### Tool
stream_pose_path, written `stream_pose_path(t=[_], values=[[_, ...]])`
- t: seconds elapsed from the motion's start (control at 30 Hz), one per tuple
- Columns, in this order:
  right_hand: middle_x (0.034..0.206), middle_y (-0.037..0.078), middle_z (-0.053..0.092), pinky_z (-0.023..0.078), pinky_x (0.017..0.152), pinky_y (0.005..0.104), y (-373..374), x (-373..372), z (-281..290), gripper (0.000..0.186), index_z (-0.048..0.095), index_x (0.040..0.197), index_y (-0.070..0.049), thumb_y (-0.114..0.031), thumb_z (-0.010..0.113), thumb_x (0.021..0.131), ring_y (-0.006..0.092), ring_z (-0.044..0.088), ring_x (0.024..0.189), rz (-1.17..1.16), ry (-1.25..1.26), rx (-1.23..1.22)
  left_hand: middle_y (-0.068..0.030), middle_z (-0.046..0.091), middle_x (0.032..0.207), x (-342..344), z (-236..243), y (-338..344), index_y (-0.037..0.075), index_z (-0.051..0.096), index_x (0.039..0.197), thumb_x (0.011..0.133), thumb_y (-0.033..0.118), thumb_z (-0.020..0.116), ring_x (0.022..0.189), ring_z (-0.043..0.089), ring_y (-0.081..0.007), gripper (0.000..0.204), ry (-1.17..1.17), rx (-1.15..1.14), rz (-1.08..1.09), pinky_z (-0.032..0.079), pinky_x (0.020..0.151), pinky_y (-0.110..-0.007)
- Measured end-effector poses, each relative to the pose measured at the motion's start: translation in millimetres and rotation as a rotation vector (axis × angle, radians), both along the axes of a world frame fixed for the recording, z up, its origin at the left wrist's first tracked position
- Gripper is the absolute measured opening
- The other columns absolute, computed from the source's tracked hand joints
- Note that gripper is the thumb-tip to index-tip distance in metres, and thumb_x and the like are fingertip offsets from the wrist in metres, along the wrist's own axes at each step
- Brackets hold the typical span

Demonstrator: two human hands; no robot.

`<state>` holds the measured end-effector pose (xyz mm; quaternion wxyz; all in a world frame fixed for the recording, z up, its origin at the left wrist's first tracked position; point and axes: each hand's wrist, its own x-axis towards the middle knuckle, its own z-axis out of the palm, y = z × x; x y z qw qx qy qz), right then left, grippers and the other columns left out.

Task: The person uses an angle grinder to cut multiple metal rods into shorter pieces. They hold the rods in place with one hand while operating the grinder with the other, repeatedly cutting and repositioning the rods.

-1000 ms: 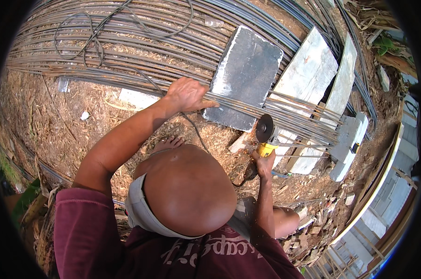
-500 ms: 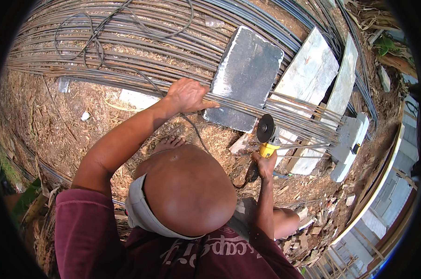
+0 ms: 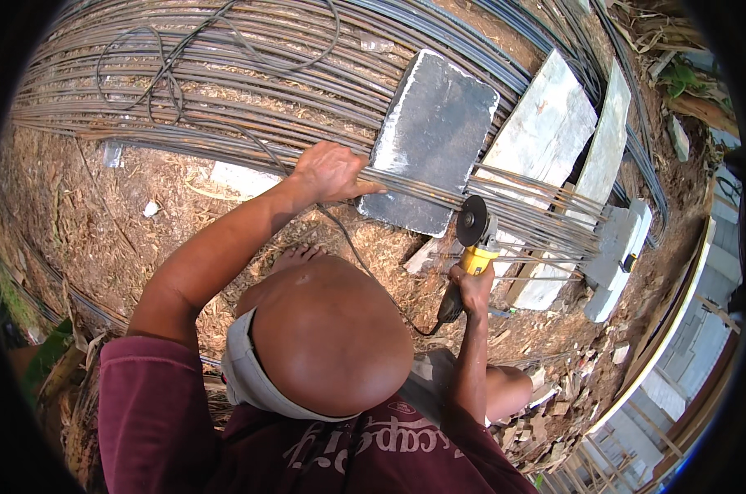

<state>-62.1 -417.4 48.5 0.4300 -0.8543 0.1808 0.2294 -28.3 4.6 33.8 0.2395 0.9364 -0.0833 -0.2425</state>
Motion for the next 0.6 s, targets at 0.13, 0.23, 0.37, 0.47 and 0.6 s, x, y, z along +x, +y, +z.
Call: stream_pose_path(t=[0.13, 0.23, 0.37, 0.47, 0.6], values=[[0.095, 0.004, 0.067, 0.055, 0.069, 0.0328, 1.2, -1.4, 2.6, 0.050, 0.061, 0.121, 0.000, 0.003, 0.082, 0.076, 0.0169, 0.065, 0.078, 0.001, 0.005, 0.000, -0.0242, 0.075, 0.078, -1.3, -0.7, 0.5, 0.002, 0.077, 0.109, 0.098, 0.085, 0.050, 0.086, 0.077, -0.0413, 0.088, -0.027, -0.014, 0.013, 0.060, 0.083, -0.054], [0.095, 0.004, 0.067, 0.055, 0.069, 0.0328, 2.0, -1.2, 4.4, 0.050, 0.061, 0.122, 0.000, 0.003, 0.081, 0.076, 0.0168, 0.065, 0.078, 0.001, 0.020, -0.019, -0.0237, 0.074, 0.076, -2.5, -3.2, 0.5, 0.002, 0.077, 0.108, 0.098, 0.085, 0.050, 0.084, 0.077, -0.0415, 0.088, -0.038, -0.009, 0.017, 0.060, 0.081, -0.054], [0.094, 0.004, 0.067, 0.055, 0.069, 0.0333, 1.1, -0.5, 0.6, 0.050, 0.061, 0.122, 0.000, 0.003, 0.081, 0.076, 0.0169, 0.065, 0.078, 0.011, 0.015, -0.031, -0.0226, 0.074, 0.074, -4.4, -5.1, 0.5, 0.002, 0.078, 0.109, 0.098, 0.084, 0.050, 0.081, 0.077, -0.0412, 0.088, -0.082, -0.016, 0.018, 0.060, 0.079, -0.054], [0.095, 0.004, 0.067, 0.055, 0.069, 0.0335, -0.9, -1.1, -3.7, 0.050, 0.061, 0.122, 0.000, 0.002, 0.081, 0.076, 0.0172, 0.065, 0.078, -0.044, 0.042, -0.008, -0.0229, 0.074, 0.075, -3.2, -4.0, -0.2, 0.002, 0.077, 0.111, 0.098, 0.084, 0.049, 0.083, 0.077, -0.0410, 0.088, -0.072, -0.016, 0.020, 0.060, 0.080, -0.054], [0.095, 0.005, 0.068, 0.056, 0.070, 0.0335, -4.9, -2.2, -5.0, 0.050, 0.061, 0.121, 0.000, 0.002, 0.081, 0.075, 0.0174, 0.065, 0.078, 0.020, -0.008, 0.001, -0.0240, 0.076, 0.080, -1.6, -1.0, -0.5, 0.002, 0.077, 0.113, 0.098, 0.085, 0.048, 0.089, 0.077, -0.0412, 0.089, -0.024, -0.001, 0.012, 0.059, 0.086, -0.054]])
